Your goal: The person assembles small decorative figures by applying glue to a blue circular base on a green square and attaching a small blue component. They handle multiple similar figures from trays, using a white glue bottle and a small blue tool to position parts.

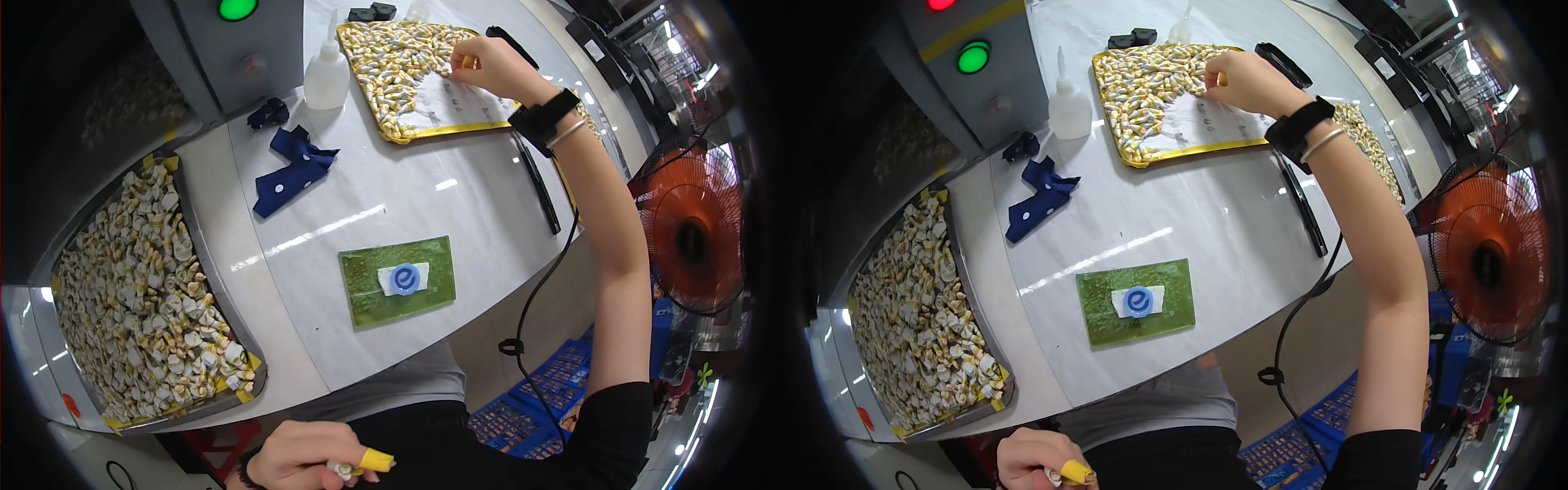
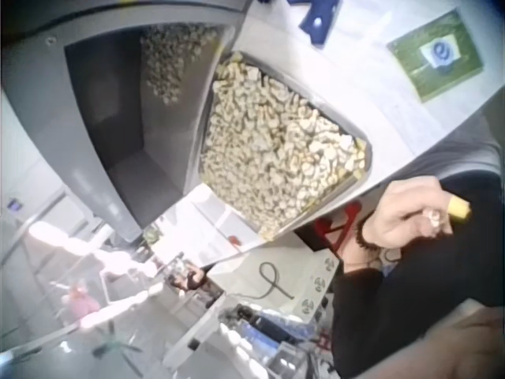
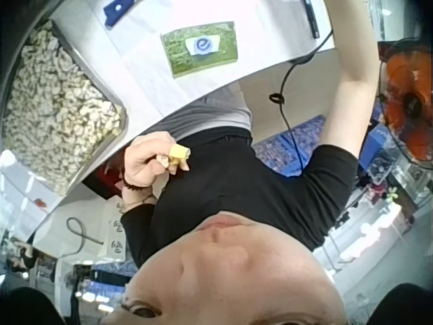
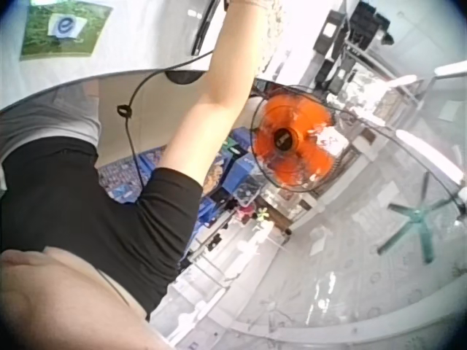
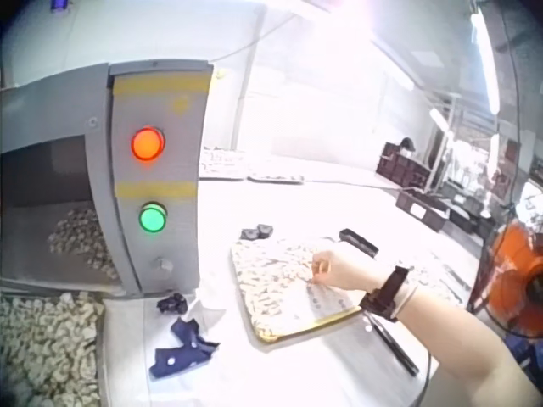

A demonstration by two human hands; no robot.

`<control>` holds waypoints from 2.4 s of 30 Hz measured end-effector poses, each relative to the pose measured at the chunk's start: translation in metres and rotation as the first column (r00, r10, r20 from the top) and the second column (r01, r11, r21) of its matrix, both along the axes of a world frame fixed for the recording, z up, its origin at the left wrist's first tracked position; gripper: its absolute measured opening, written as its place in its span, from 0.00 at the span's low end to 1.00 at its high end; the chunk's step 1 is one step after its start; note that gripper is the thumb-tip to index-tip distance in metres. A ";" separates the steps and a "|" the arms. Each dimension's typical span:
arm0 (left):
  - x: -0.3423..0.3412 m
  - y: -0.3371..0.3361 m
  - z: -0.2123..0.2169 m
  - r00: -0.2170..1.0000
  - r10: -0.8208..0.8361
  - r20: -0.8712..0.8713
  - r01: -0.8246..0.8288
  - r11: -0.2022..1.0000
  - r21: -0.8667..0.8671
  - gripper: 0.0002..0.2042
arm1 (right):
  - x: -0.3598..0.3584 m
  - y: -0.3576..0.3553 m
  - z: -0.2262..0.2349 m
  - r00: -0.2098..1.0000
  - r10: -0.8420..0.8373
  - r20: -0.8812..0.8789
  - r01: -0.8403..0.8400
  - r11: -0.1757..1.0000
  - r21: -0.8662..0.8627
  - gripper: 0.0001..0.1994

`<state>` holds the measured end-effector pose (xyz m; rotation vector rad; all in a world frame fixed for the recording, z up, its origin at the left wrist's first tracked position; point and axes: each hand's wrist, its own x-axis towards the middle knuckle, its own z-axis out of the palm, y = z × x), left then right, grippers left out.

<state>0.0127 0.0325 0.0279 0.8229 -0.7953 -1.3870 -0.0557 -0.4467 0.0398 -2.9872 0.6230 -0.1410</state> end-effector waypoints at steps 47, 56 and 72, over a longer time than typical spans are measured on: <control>-0.014 -0.036 -0.036 0.744 0.132 -0.655 -0.001 0.980 0.197 0.24 | -0.062 0.231 0.021 0.897 0.327 0.299 -0.375 0.919 0.122 0.13; -0.017 -0.046 -0.035 0.569 -0.029 -0.822 0.216 0.970 0.116 0.19 | -0.055 0.250 0.033 0.759 0.298 0.579 -0.529 0.800 0.282 0.04; -0.017 -0.049 -0.030 0.569 -0.066 -0.820 0.300 0.945 0.132 0.15 | -0.049 0.246 0.029 0.677 0.447 0.585 -0.699 0.638 0.322 0.11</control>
